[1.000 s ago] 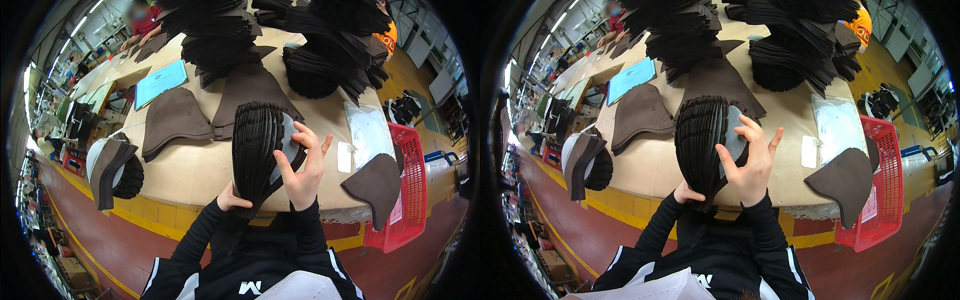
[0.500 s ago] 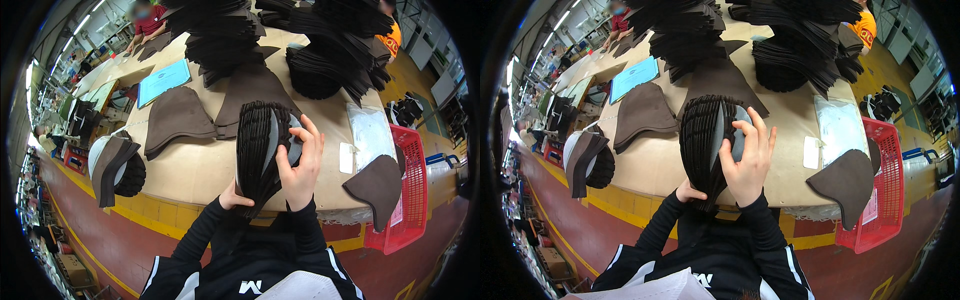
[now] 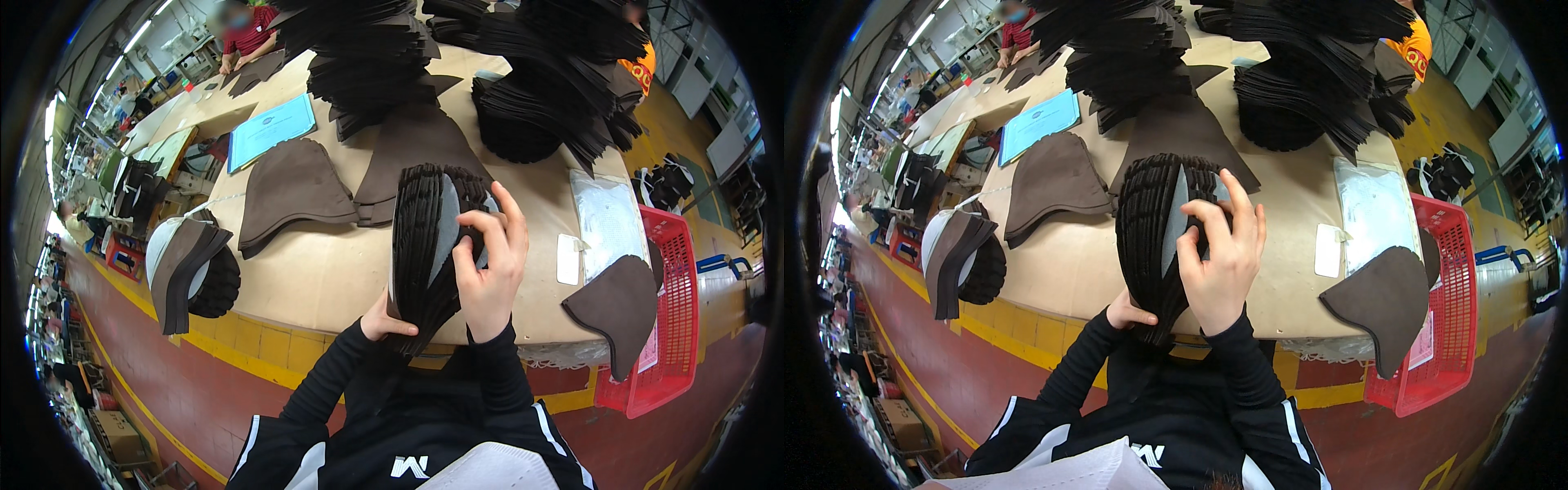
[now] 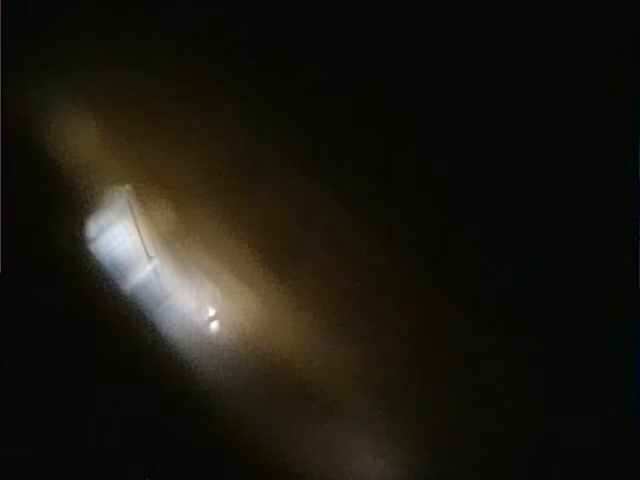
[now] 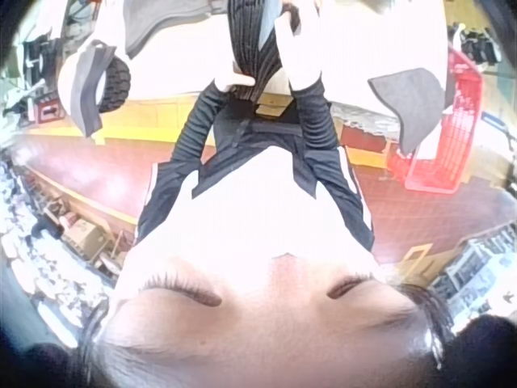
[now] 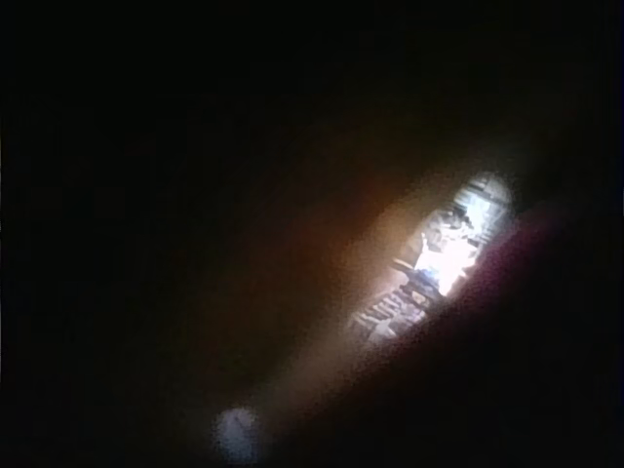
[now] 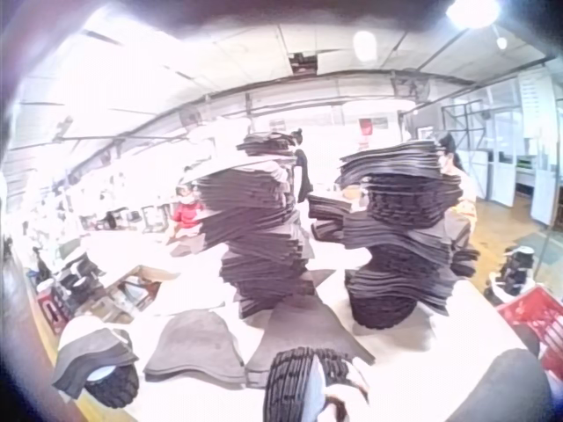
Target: The person repeatedly picks up brown fabric pieces from a table, aligns them, and stacks them into neat piles. They occasionally insert a white tie or paper separator between layers. The work occurs at a large table in a factory setting with other workers visible in the background.
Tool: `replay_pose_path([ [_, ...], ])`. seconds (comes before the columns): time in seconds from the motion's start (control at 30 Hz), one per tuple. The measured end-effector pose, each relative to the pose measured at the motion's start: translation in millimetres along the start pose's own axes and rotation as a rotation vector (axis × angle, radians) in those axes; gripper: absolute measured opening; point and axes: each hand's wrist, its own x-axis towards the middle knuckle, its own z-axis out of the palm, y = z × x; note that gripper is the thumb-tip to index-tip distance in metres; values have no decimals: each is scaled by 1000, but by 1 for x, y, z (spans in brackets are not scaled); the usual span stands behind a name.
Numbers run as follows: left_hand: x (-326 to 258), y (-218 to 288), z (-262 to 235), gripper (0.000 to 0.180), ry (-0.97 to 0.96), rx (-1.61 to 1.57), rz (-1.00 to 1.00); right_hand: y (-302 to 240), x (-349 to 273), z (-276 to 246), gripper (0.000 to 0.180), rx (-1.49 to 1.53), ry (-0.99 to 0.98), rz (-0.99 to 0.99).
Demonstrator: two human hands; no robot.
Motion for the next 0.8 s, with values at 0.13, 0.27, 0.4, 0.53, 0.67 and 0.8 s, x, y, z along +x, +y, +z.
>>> replay_pose_path([
  [0.13,-1,2,2,108,-1,-2,-9,-6,2,-2,14,-32,-38,-67],
  [0.27,-1,1,1,108,-4,-22,3,-7,3,-1,14,-7,-42,-45],
  [0.4,-1,1,2,110,17,-13,-6,-6,3,0,11,1,-44,-56],
  [0.53,-2,5,5,111,6,-10,-10,-7,1,2,11,-61,-71,-134],
  [0.67,-1,2,1,111,-11,4,13,-12,3,-3,10,-15,-100,-108],
  [0.8,1,1,1,111,-30,19,11,-8,3,-1,15,16,-77,-95],
])
